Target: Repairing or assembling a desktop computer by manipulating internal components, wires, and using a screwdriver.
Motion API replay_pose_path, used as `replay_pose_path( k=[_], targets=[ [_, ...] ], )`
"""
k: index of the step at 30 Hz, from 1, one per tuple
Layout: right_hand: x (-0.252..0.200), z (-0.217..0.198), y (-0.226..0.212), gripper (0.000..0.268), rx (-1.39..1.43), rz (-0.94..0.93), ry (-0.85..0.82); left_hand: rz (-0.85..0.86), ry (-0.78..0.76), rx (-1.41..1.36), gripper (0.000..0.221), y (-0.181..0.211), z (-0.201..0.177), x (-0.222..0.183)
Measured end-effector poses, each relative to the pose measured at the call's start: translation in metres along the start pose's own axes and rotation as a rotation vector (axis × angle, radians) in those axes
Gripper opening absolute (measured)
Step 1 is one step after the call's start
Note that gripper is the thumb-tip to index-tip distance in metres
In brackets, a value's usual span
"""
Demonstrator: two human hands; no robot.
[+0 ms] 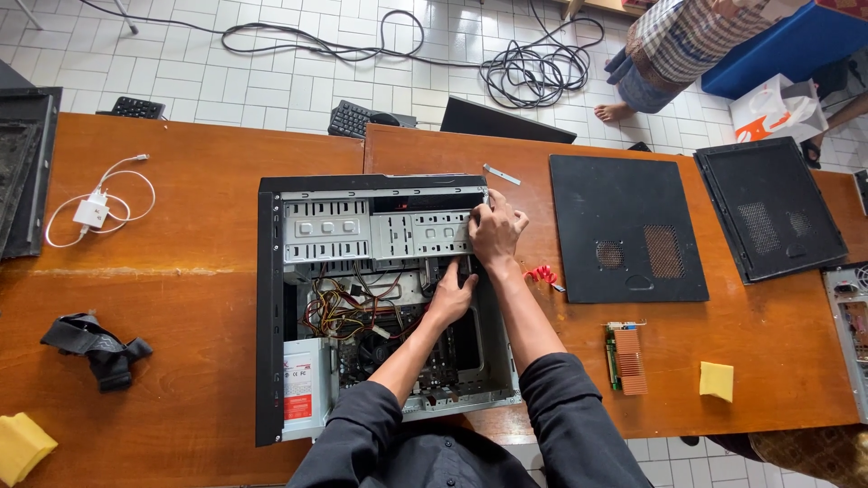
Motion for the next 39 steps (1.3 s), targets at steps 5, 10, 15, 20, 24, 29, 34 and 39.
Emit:
replay_pose_path(
  k=[5,10,15,20,24,29,34,39],
  targets=[
    [-0.001,0.006,-0.007,0.010,-0.131,-0.098,0.086,0.003,-0.002,-0.010,0.073,-0.002,0.001,0.002],
    [-0.001,-0.015,-0.029,0.006,-0.138,-0.216,0.136,0.003,-0.007,-0.003,0.073,0.004,0.000,-0.002],
    [-0.005,-0.003,-0.036,0.010,-0.238,-0.316,0.171,-0.002,-0.008,-0.022,0.075,-0.009,0.003,0.007],
    [-0.004,-0.015,-0.038,0.009,-0.189,-0.291,0.152,-0.010,-0.015,-0.011,0.074,0.002,0.003,0.002],
    [-0.005,-0.021,-0.038,0.007,-0.119,-0.256,0.113,-0.012,-0.011,-0.005,0.074,0.004,0.003,0.002],
    [-0.006,-0.037,-0.044,0.008,-0.090,-0.248,0.105,-0.016,-0.017,-0.001,0.074,0.004,0.002,0.001],
    [-0.004,-0.024,-0.031,0.008,-0.043,-0.196,0.062,-0.026,-0.019,0.010,0.075,0.003,0.002,0.000],
    [0.002,-0.012,-0.008,0.009,0.065,-0.050,0.002,-0.028,-0.011,0.014,0.075,0.006,0.001,-0.001]
  ],
)
Point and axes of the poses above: each hand's wrist, its own x-axis towards the middle knuckle, its own z-axis out of the palm, y = z × x, the point moved 10 cm from there along x, towards the middle knuckle
